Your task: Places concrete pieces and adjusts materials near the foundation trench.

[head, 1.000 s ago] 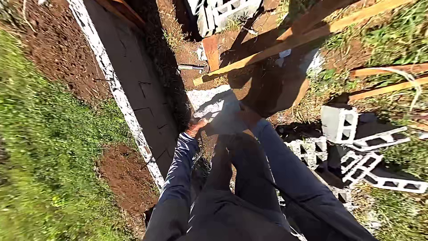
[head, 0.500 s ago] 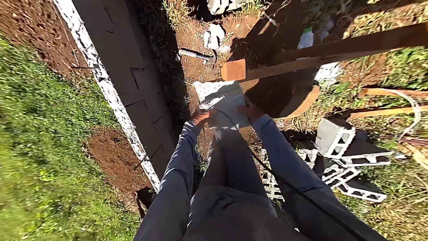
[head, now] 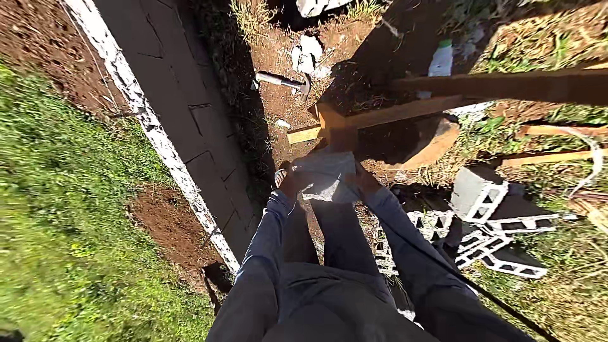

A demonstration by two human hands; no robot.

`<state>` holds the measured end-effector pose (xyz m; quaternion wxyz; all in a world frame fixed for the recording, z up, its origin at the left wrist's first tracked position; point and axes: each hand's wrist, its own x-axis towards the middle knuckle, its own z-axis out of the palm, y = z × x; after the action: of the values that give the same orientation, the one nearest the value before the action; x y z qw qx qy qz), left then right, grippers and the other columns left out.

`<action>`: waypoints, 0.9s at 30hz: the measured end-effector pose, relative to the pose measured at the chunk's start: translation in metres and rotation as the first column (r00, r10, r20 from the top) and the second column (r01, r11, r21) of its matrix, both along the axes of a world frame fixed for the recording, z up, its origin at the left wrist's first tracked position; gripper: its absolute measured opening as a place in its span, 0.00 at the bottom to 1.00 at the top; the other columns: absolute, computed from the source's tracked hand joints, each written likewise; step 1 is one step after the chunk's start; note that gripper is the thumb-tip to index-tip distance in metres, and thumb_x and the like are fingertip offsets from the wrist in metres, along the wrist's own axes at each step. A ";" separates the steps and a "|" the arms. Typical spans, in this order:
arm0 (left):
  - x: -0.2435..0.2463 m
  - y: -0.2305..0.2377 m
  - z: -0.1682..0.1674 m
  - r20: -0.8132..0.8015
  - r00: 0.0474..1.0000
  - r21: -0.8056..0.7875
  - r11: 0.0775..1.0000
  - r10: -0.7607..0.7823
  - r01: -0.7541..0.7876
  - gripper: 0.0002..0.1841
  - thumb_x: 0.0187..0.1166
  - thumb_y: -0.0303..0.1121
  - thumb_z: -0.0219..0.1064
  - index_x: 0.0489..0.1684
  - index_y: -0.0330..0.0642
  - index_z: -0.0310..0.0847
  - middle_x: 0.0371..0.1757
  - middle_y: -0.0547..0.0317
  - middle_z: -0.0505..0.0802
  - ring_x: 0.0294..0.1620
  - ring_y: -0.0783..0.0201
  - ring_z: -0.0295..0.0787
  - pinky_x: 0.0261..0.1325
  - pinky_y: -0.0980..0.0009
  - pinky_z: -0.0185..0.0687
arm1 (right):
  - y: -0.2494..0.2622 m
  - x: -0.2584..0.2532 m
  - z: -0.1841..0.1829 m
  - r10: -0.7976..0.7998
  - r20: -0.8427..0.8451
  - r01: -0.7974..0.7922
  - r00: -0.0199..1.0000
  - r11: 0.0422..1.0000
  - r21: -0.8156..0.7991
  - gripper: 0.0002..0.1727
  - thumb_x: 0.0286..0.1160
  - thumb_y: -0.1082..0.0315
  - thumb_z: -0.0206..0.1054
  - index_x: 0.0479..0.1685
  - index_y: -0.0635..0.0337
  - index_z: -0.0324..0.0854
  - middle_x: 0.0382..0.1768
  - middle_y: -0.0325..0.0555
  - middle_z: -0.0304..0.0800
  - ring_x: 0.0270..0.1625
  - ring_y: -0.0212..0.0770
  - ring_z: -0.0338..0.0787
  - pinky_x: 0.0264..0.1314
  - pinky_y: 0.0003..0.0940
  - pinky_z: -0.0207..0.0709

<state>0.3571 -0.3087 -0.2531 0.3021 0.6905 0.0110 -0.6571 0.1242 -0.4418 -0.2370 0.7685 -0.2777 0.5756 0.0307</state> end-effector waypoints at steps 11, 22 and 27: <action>0.091 0.001 0.070 -0.198 0.978 -0.062 0.994 0.071 -0.085 0.34 0.92 0.61 0.36 0.76 0.45 0.74 0.52 0.55 0.92 0.47 0.65 0.88 0.47 0.63 0.87 | 0.001 0.071 0.075 0.191 -0.119 -0.201 0.974 0.976 -0.086 0.56 0.58 0.51 0.83 0.90 0.59 0.56 0.75 0.56 0.81 0.73 0.44 0.85 0.76 0.44 0.81; 0.235 -0.023 0.092 -0.309 0.932 -0.016 0.979 0.187 -0.202 0.36 0.68 0.67 0.72 0.65 0.49 0.81 0.52 0.56 0.96 0.48 0.63 0.94 0.44 0.62 0.93 | -0.001 0.226 0.101 0.137 -0.126 -0.164 0.982 0.959 -0.232 0.71 0.40 0.29 0.85 0.90 0.62 0.59 0.77 0.61 0.78 0.78 0.52 0.80 0.81 0.50 0.76; 0.272 -0.037 0.089 -0.322 0.939 -0.137 0.975 0.122 -0.173 0.40 0.62 0.67 0.77 0.67 0.47 0.80 0.51 0.55 0.96 0.46 0.61 0.95 0.45 0.61 0.94 | -0.027 0.267 0.104 0.111 -0.098 -0.134 0.989 0.950 -0.281 0.71 0.41 0.28 0.84 0.89 0.63 0.59 0.79 0.59 0.76 0.80 0.48 0.78 0.83 0.46 0.73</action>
<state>0.6296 -0.3460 -0.1645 0.4007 0.5483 0.0564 -0.7319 0.3914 -0.4688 -0.1326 0.6927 -0.4197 0.5865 0.0061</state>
